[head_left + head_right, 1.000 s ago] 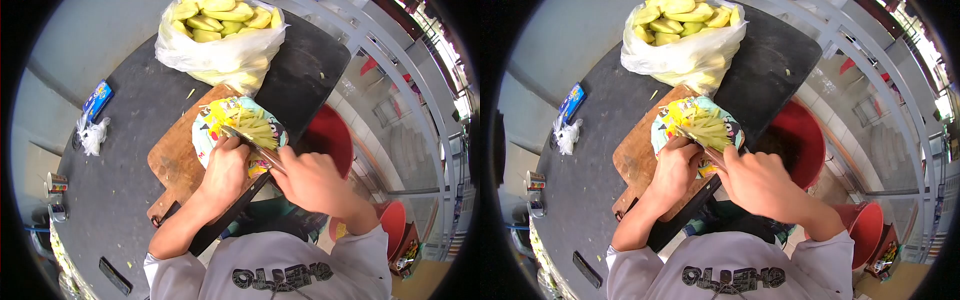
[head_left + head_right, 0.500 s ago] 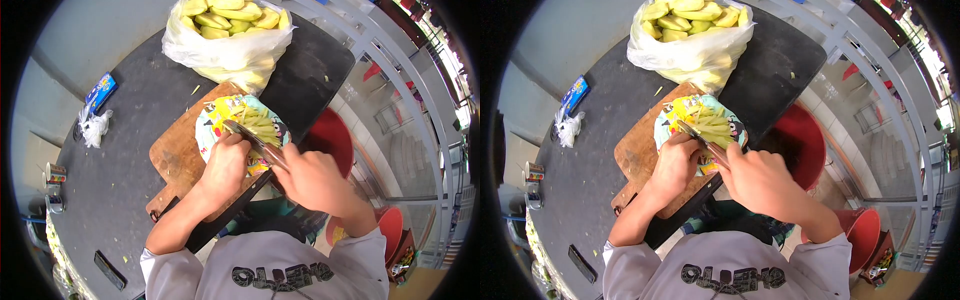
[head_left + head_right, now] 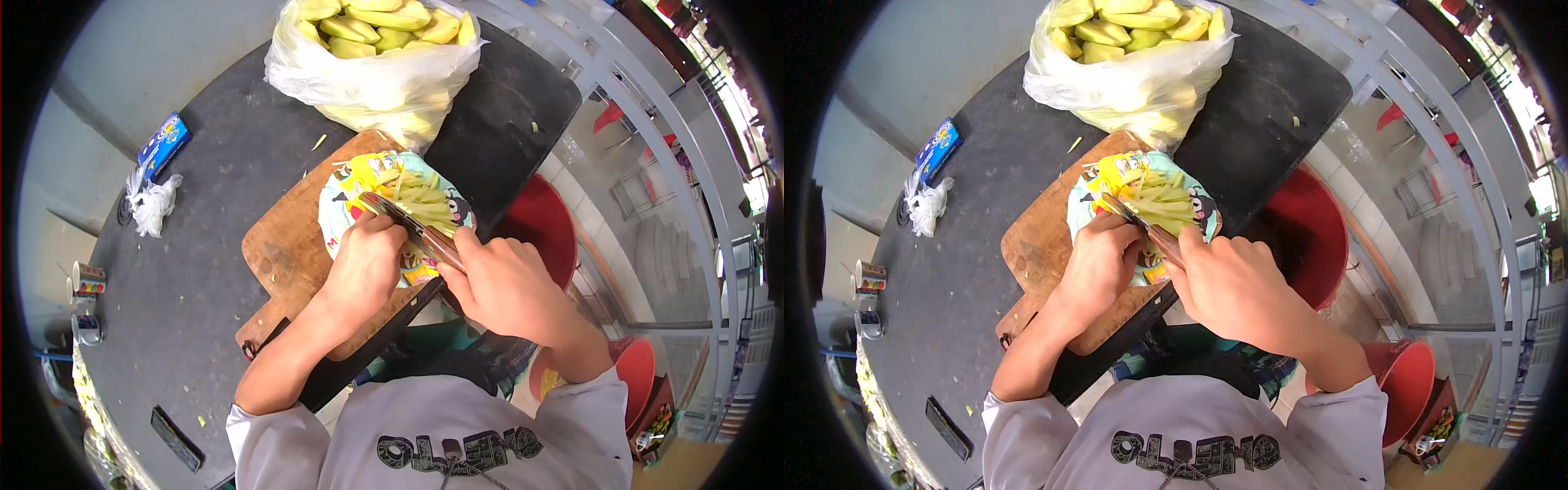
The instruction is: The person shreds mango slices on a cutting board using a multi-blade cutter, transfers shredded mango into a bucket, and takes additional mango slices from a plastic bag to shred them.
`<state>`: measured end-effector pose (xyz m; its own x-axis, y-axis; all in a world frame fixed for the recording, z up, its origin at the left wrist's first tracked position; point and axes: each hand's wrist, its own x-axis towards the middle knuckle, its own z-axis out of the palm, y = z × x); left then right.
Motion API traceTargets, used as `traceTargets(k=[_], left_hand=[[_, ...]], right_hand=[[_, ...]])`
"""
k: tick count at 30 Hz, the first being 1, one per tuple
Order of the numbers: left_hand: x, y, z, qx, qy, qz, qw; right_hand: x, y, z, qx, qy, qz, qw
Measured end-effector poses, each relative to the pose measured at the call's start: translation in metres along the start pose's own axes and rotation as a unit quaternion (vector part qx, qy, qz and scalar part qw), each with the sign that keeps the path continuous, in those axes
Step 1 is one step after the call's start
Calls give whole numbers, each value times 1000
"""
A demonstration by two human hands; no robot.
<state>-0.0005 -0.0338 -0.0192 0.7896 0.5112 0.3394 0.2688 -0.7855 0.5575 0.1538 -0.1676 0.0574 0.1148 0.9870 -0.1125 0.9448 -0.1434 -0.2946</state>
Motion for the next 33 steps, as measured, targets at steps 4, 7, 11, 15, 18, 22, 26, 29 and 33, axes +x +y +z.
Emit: traceTargets(k=[4, 7, 11, 15, 18, 22, 26, 29, 33], left_hand=[[2, -1, -3, 7, -7, -2, 1000], [2, -1, -1, -2, 2, -1, 1000], [0, -4, 0, 8, -8, -2, 1000], [1, -3, -1, 6, -13, -6, 1000], [0, -5, -1, 9, -5, -4, 1000], [2, -10, -3, 8, -3, 0, 1000], [1, -10, -3, 7, -13, 0, 1000], [1, -12, -6, -4, -16, -5, 1000], [2, -10, -7, 1, -26, -5, 1000]], right_hand=[[1, 1, 1, 10, 4, 11, 1000], [-9, 0, -14, -7, 11, 11, 1000], [6, 5, 14, 38, 8, 21, 999], [-3, -1, -2, 12, 2, 14, 1000], [0, 0, 4, 31, 10, 24, 999], [7, 0, 13, 46, 25, 30, 998], [1, -3, -1, 48, -6, 32, 998], [6, 0, 13, 71, 11, 34, 997], [1, -8, -16, 67, -61, 71, 993]])
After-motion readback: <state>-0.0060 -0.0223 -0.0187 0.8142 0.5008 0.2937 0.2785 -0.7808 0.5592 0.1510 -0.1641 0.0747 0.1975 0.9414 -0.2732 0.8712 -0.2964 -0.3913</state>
